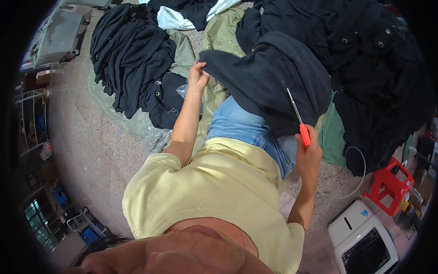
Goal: The person picks up black garments one by one, trims loose threads around the seams and buttons using a handheld thread burner, and sets the finished garments onto a pile.
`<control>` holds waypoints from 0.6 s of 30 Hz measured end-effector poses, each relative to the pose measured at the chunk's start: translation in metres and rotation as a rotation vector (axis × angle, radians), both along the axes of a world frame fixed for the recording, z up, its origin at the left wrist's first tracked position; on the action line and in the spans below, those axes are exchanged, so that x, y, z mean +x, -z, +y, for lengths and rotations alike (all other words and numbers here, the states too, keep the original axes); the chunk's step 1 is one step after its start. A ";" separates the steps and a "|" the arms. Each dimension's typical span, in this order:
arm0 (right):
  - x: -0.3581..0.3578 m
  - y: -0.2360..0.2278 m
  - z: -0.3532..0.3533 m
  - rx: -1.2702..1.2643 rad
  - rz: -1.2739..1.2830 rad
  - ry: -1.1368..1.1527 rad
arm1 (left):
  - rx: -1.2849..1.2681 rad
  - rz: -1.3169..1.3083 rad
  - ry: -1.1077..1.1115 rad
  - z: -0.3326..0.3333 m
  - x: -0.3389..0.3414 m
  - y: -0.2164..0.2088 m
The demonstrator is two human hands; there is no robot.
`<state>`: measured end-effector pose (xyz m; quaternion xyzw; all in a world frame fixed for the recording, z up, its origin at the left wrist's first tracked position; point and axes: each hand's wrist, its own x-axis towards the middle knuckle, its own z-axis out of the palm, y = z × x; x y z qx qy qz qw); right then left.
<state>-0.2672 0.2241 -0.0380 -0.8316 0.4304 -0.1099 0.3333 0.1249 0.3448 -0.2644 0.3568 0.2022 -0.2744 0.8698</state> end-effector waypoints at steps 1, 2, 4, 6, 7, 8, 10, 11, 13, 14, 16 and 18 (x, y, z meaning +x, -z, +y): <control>0.007 -0.005 0.001 0.026 -0.001 -0.038 | -0.185 -0.021 0.063 0.033 0.031 0.023; 0.011 -0.005 -0.001 0.034 0.011 -0.029 | -0.190 -0.033 0.058 0.032 0.038 0.014; 0.022 -0.008 -0.001 0.024 -0.009 -0.060 | -0.311 0.102 0.134 0.029 0.047 -0.007; 0.035 -0.015 0.003 0.012 -0.019 -0.073 | -0.329 -0.124 0.198 0.017 0.038 -0.035; 0.045 -0.020 0.004 -0.026 -0.029 -0.127 | -0.335 -0.346 0.247 0.016 0.031 -0.052; 0.054 -0.025 0.007 -0.062 -0.035 -0.169 | -0.338 -0.350 0.254 0.011 0.026 -0.066; 0.075 -0.030 0.012 -0.094 -0.087 -0.198 | -0.300 -0.489 0.310 0.009 0.017 -0.091; 0.084 -0.032 0.014 -0.132 -0.107 -0.243 | -0.302 -0.488 0.328 0.003 0.014 -0.102; 0.099 -0.034 0.017 -0.177 -0.132 -0.330 | -0.271 -0.505 0.343 0.000 0.013 -0.108; 0.103 -0.034 0.017 -0.176 -0.135 -0.326 | -0.236 -0.523 0.346 0.001 0.012 -0.110; 0.111 -0.034 0.017 -0.158 -0.112 -0.368 | -0.198 -0.512 0.369 0.004 0.004 -0.114; 0.117 -0.032 0.016 -0.160 -0.112 -0.373 | -0.158 -0.500 0.391 0.002 0.000 -0.115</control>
